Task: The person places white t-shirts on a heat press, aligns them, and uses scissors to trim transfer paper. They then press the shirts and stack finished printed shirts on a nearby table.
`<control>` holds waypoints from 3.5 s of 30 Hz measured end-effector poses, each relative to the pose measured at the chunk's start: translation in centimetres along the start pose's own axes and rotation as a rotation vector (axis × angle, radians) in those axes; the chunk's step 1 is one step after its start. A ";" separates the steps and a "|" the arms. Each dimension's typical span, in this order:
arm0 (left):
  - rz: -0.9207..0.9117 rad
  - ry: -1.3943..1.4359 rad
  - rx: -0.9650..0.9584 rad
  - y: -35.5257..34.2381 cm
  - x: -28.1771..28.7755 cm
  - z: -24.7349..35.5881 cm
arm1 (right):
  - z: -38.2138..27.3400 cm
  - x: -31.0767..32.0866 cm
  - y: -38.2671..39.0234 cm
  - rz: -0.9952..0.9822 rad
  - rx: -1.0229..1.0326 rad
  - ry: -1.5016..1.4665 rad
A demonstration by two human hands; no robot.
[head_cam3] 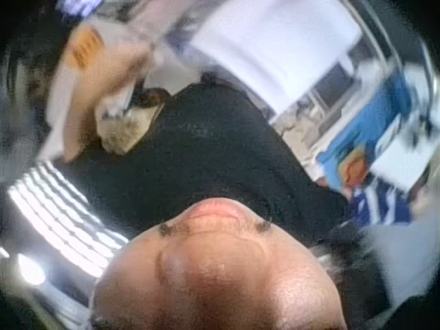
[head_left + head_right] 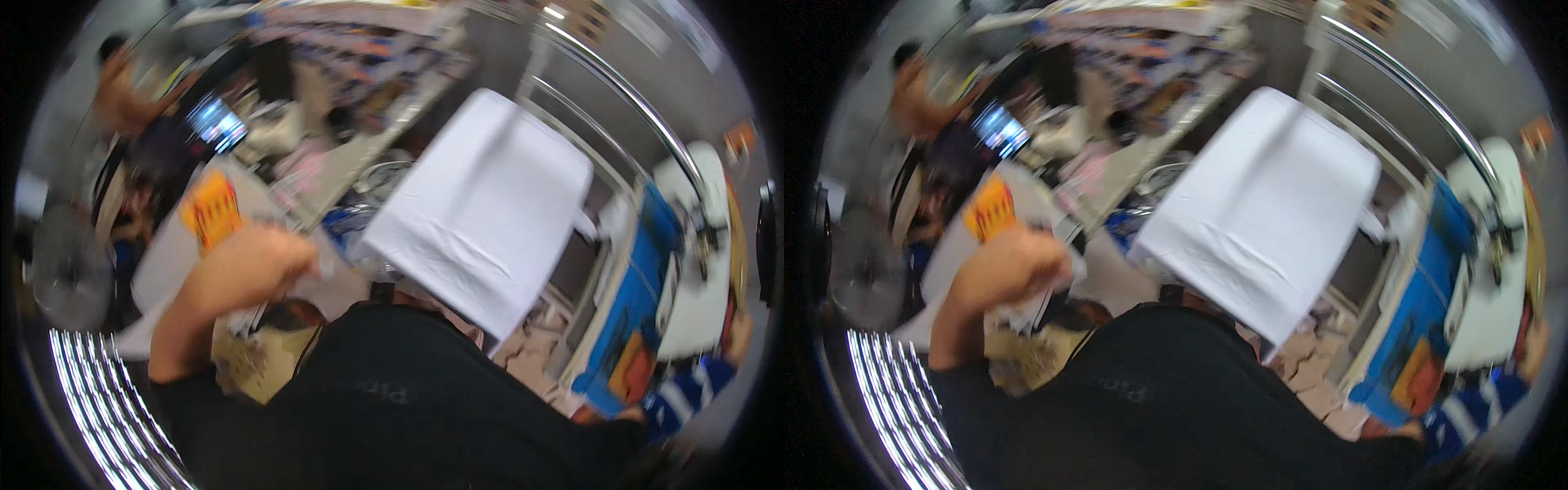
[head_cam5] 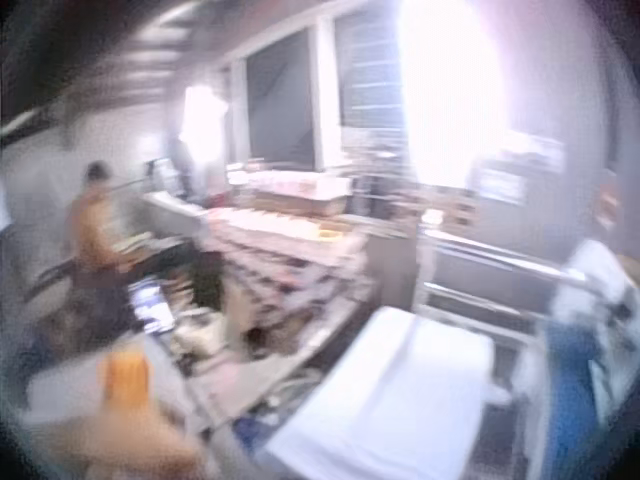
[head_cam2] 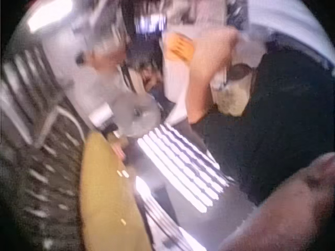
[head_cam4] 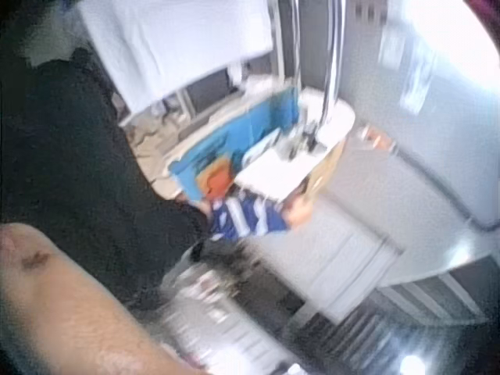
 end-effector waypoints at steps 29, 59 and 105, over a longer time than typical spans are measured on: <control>0.311 -0.129 -0.280 -32.8 -22.7 0.2 | -42.1 -10.1 51.2 -0.487 -0.793 -1.561; 0.581 0.213 -0.565 -24.6 -24.4 8.7 | -58.9 -13.8 54.0 -0.841 -1.046 -1.770; 0.734 0.359 -0.643 -17.3 -18.4 9.7 | -59.2 -19.5 45.8 -0.660 -1.011 -1.754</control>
Point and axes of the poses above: each hand's wrist, its own y-axis away from the middle knuckle, its own x-axis out of the back of the hand, z = x × y, the point moved 6 cm from there along -y, towards the middle knuckle, and after that the axes turned 10 degrees about -y, right-handed, at the moved point
